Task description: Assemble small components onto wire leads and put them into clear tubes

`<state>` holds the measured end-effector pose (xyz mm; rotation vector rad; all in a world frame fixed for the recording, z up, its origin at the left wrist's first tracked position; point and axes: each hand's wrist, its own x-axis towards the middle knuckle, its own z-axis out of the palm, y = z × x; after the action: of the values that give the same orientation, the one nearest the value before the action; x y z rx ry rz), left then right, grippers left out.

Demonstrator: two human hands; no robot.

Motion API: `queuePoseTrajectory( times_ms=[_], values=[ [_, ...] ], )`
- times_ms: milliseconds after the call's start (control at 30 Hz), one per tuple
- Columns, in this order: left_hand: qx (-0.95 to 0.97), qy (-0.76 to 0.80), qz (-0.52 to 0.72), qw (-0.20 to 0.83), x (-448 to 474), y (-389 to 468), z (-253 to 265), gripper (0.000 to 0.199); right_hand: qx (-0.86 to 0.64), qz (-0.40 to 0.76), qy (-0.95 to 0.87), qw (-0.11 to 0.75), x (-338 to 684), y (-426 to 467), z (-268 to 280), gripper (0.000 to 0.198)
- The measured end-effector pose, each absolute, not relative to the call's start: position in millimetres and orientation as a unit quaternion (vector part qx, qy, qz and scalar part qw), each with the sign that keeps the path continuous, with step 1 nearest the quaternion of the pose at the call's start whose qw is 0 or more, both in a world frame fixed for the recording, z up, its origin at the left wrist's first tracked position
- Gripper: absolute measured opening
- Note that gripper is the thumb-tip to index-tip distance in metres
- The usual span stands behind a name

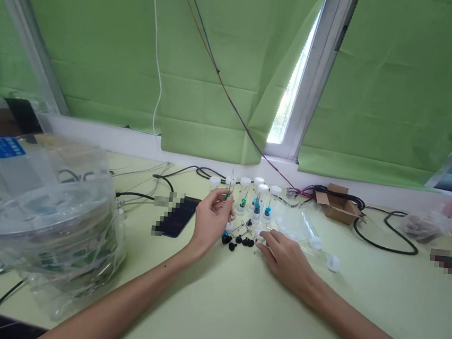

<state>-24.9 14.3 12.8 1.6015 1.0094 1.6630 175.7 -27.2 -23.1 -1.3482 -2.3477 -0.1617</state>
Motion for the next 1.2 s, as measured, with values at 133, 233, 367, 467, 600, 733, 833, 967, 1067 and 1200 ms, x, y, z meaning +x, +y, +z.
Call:
queuePoseTrajectory(
  times_ms=[133, 233, 367, 467, 600, 733, 833, 967, 1067, 1200],
  values=[
    [0.593, 0.373, 0.649, 0.297, -24.4, 14.4, 14.5, 0.021, -0.473, -0.012, -0.831, 0.293, 182.3, -19.8, -41.4, 0.019],
    [0.595, 0.369, 0.65, 0.295, -23.3, 13.3, 14.5, 0.02, -0.454, 0.012, -0.822, 0.343, 179.4, -15.2, -46.9, 0.015],
    [0.602, 0.373, 0.638, 0.303, -21.5, 13.6, 11.2, 0.02, -0.428, 0.025, -0.823, 0.373, 174.4, -13.9, -51.1, 0.014],
    [0.611, 0.38, 0.62, 0.314, -20.2, 14.1, 7.7, 0.021, -0.417, 0.026, -0.825, 0.381, 174.1, -15.1, -51.2, 0.016],
    [0.625, 0.387, 0.595, 0.325, -18.9, 14.3, 3.3, 0.025, -0.417, 0.028, -0.822, 0.387, 175.0, -15.5, -49.9, 0.019],
    [0.651, 0.39, 0.555, 0.342, -17.9, 16.1, -1.4, 0.026, -0.407, 0.031, -0.829, 0.382, 175.2, -14.5, -49.8, 0.024],
    [0.667, 0.394, 0.523, 0.356, -17.3, 17.8, -4.6, 0.027, -0.388, 0.031, -0.843, 0.37, 175.5, -13.5, -50.6, 0.027],
    [0.674, 0.396, 0.503, 0.37, -17.0, 19.7, -7.3, 0.027, -0.373, 0.031, -0.852, 0.365, 176.1, -12.7, -51.8, 0.031],
    [0.675, 0.396, 0.498, 0.374, -17.2, 21.2, -8.8, 0.027, -0.373, 0.037, -0.855, 0.358, 176.5, -12.4, -52.2, 0.032],
    [0.678, 0.407, 0.483, 0.374, -17.5, 21.1, -9.3, 0.026, -0.389, 0.039, -0.848, 0.357, 176.6, -11.9, -52.9, 0.032]
  ],
)
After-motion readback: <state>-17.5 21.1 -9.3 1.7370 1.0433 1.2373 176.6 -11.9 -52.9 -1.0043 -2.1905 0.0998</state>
